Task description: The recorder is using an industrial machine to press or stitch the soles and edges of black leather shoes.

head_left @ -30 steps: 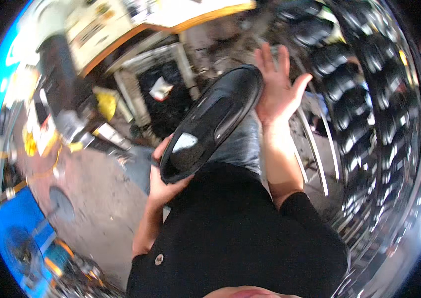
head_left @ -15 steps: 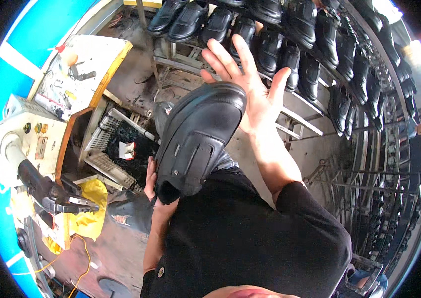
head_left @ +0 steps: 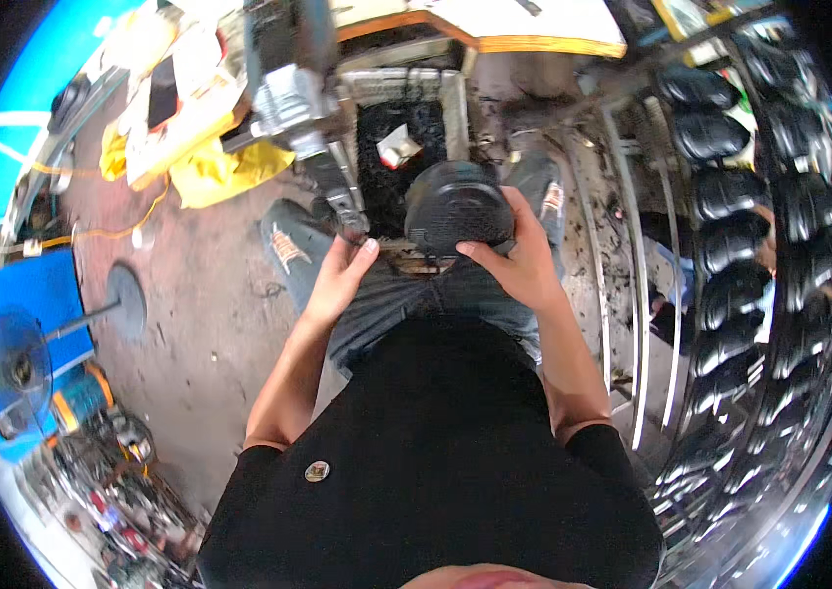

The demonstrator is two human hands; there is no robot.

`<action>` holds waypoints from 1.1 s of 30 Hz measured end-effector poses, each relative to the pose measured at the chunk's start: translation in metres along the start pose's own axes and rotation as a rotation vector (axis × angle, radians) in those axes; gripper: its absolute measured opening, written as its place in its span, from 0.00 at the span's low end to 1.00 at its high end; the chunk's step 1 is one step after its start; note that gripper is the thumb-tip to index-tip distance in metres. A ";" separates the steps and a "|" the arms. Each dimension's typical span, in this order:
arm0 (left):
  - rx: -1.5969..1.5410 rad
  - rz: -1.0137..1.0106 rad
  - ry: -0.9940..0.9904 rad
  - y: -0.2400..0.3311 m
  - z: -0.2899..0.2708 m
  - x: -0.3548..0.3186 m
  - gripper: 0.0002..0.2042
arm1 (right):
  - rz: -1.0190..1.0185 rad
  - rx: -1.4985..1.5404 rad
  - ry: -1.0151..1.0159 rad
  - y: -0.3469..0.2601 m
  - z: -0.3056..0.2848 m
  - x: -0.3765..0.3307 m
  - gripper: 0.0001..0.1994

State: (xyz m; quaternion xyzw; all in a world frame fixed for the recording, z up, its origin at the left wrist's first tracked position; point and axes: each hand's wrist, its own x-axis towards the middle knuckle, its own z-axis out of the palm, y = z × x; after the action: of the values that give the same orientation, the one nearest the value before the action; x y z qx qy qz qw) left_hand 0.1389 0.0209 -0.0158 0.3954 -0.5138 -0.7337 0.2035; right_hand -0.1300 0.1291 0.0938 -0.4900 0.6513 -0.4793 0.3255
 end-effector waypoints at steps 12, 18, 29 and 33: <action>-0.117 0.375 -0.038 0.138 0.032 -0.010 0.32 | -0.342 -0.391 -0.175 -0.048 -0.005 0.050 0.38; -0.031 0.434 -0.042 0.138 0.034 -0.008 0.32 | -0.403 -0.543 -0.190 -0.063 -0.019 0.054 0.39; -0.157 0.465 0.010 0.132 0.034 -0.005 0.33 | -0.401 -0.516 -0.199 -0.066 -0.015 0.060 0.43; -0.089 0.478 0.038 0.131 0.030 -0.005 0.34 | -0.418 -0.560 -0.228 -0.076 -0.016 0.067 0.44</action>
State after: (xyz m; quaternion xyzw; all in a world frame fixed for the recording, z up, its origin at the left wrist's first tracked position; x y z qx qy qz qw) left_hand 0.1042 -0.0084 0.1107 0.2668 -0.5560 -0.6792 0.3980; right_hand -0.1399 0.0660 0.1738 -0.7329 0.6026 -0.2807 0.1444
